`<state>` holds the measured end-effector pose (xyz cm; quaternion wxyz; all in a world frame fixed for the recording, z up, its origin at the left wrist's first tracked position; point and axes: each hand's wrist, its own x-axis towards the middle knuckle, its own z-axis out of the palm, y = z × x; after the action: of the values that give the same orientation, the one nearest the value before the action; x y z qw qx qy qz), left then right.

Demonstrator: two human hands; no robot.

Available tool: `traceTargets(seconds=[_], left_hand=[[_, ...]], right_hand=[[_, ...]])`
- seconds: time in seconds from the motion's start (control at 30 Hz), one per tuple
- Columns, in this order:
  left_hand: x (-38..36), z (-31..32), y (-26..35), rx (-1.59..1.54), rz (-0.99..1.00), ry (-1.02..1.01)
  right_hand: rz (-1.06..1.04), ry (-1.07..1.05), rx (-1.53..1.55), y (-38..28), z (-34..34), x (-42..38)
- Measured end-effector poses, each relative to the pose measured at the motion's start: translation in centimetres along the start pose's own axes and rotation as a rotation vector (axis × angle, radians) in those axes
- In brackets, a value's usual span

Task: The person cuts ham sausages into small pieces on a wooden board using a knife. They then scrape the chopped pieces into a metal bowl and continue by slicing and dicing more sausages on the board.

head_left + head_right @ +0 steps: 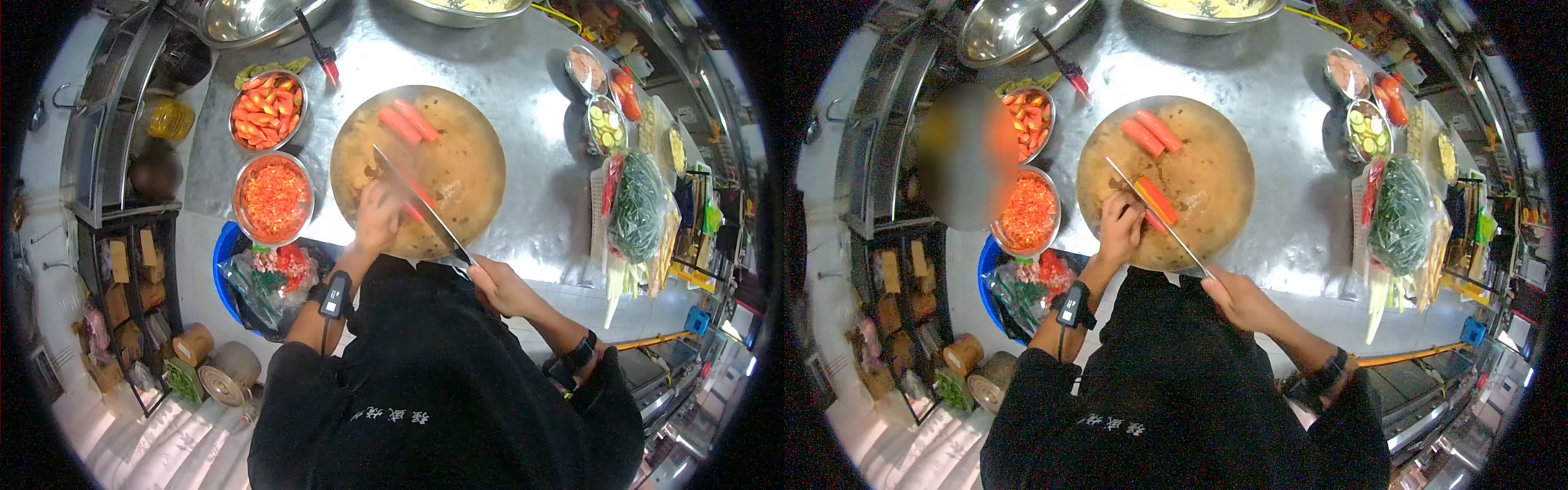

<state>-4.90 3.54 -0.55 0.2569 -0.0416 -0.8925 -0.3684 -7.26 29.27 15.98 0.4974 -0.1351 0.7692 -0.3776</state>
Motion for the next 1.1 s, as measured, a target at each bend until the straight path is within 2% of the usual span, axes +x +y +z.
traceTargets(seconds=[0.07,0.17,0.27,0.43,0.5,0.6,0.8,0.9,1.0,1.1], left_hand=[[-0.2,0.0,-0.2,-0.014,-0.018,-0.013],[-0.1,-0.1,-0.2,-0.017,-0.006,0.0],[-0.5,-0.1,-0.2,-0.013,0.008,0.005],[-0.3,0.1,-0.3,0.002,-0.005,0.022],[-0.7,0.1,-0.2,0.02,0.001,0.032],[-0.7,0.2,-0.3,0.018,0.017,0.02],[-0.5,0.1,-0.6,0.006,0.006,0.018],[-0.9,0.4,-0.9,0.022,0.01,0.001],[-1.0,0.4,-0.9,0.044,-0.003,0.006],[-0.8,0.4,-0.7,0.031,-0.003,0.023]], right_hand=[[0.07,-0.053,0.017,-1.2,-0.2,1.6],[-0.031,0.03,-0.131,1.4,1.0,4.1],[-0.135,0.143,-0.13,1.6,2.9,5.3],[-0.123,0.118,-0.135,-0.2,1.9,5.4],[-0.11,0.117,-0.118,-0.6,2.0,4.6],[0.061,0.026,0.084,-2.2,1.4,3.1],[-0.167,0.144,-0.116,3.0,2.8,4.1],[0.0,0.055,0.039,0.6,1.7,2.2],[0.099,0.015,0.042,0.1,0.6,-1.2],[0.034,0.07,-0.033,2.9,1.5,-1.3]])
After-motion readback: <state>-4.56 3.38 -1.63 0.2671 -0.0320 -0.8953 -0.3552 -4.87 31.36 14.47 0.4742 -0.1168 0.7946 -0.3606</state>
